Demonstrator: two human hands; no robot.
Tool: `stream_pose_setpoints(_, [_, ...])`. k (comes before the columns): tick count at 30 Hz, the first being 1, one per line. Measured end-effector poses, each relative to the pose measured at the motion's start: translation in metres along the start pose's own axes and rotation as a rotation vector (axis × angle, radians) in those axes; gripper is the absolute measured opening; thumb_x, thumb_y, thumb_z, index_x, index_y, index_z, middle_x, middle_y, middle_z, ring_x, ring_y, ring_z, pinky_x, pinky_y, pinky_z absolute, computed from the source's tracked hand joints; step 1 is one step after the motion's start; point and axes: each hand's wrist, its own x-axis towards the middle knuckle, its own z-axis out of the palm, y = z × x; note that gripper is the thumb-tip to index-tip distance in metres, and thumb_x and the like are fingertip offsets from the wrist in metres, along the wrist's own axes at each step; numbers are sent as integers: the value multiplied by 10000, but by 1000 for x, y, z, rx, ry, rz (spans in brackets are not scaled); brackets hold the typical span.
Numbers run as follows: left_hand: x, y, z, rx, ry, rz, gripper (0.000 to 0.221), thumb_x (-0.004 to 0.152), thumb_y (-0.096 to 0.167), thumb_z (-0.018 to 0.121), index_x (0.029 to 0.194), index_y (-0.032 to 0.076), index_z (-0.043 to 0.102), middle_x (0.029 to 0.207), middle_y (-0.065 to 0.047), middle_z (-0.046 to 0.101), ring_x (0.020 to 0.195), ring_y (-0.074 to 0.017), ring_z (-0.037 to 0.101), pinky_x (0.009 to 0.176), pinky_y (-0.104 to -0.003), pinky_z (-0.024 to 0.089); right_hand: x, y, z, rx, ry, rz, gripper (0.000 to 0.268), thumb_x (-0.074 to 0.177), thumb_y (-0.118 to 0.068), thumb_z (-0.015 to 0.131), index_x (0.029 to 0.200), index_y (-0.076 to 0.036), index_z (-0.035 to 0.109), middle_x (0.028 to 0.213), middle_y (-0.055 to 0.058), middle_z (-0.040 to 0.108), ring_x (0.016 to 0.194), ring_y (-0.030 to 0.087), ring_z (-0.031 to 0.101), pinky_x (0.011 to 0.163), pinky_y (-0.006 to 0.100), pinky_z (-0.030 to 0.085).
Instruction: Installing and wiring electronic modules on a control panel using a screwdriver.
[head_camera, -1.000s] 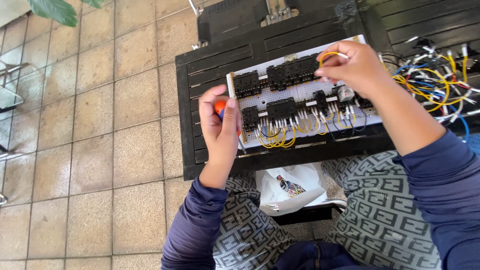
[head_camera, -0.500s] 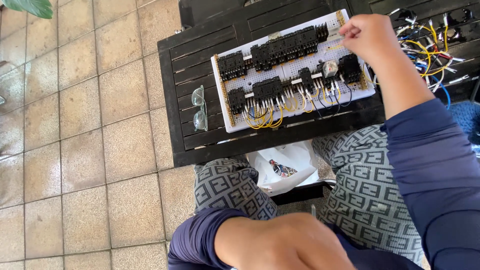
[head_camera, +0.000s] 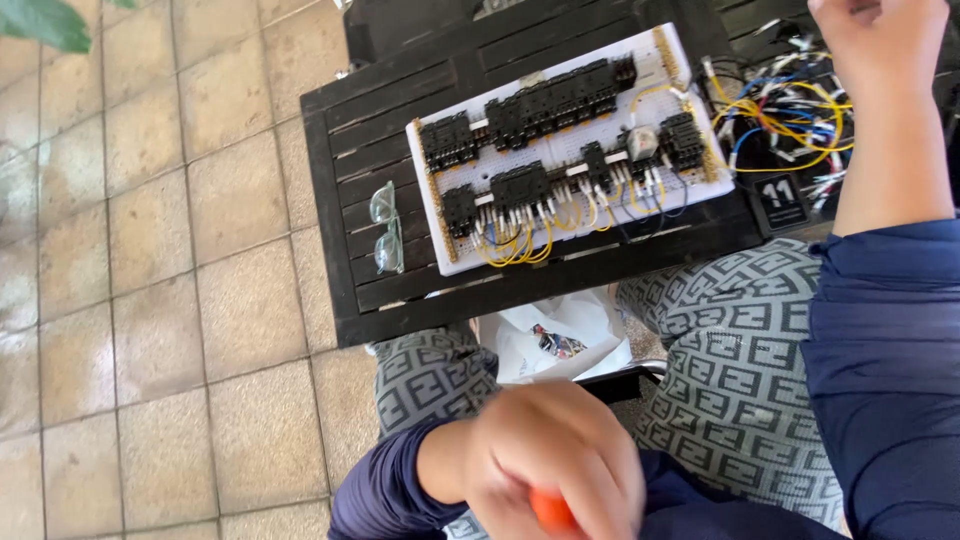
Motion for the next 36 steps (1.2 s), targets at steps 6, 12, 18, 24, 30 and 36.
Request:
stream_pose_setpoints(6, [5, -12, -34, 30, 550, 116, 226, 1052, 285, 672, 1095, 86, 575, 890, -25, 566, 713, -154, 551, 666, -291, 492, 3, -75, -71, -14, -457, 447, 291, 1036, -411, 887, 1091, -133, 823, 966, 91, 740, 861, 263, 670, 734, 434, 497])
stream_pose_setpoints(12, [-1, -31, -62, -178, 873, 113, 168, 961, 132, 613, 1123, 87, 597, 860, -62, 491, 597, -176, 423, 553, -302, 342, 25, -136, -62, -247, -971, 668, 477, 855, -529, 775, 1163, -168, 819, 1339, 134, 704, 1246, 448, 610, 1098, 637, 350])
stream_pose_setpoints(18, [2, -31, -69, -171, 1020, 39, 127, 927, 102, 591, 1052, 84, 590, 810, -58, 498, 555, -169, 428, 536, -296, 349, 23, -146, -95, 39, -739, 764, 176, 924, -275, 811, 1076, -185, 805, 1232, 98, 715, 1106, 360, 627, 952, 531, 463])
stream_pose_setpoints(24, [-7, -27, -85, -38, 1021, -1, 94, 955, 77, 583, 1042, 78, 620, 815, -56, 531, 568, -161, 460, 537, -285, 379, 30, -128, -92, 145, -614, 706, 68, 979, -233, 793, 1007, -171, 803, 1023, 48, 739, 925, 244, 622, 843, 453, 473])
stream_pose_setpoints(30, [-32, -34, -106, -81, 1250, -109, 91, 902, 112, 605, 992, 121, 616, 776, -36, 499, 531, -157, 427, 502, -296, 348, 38, -179, -82, 236, -473, 394, 127, 1044, -223, 765, 1155, -167, 792, 1006, 35, 751, 744, 134, 575, 684, 318, 442])
stream_pose_setpoints(36, [-35, -35, -97, -46, 1216, -82, 71, 926, 112, 613, 997, 111, 607, 779, -40, 511, 528, -156, 440, 501, -294, 368, 38, -188, -6, -85, -711, -23, 221, 1045, -366, 621, 1195, -309, 773, 1084, 6, 733, 1202, 363, 561, 1069, 587, 336])
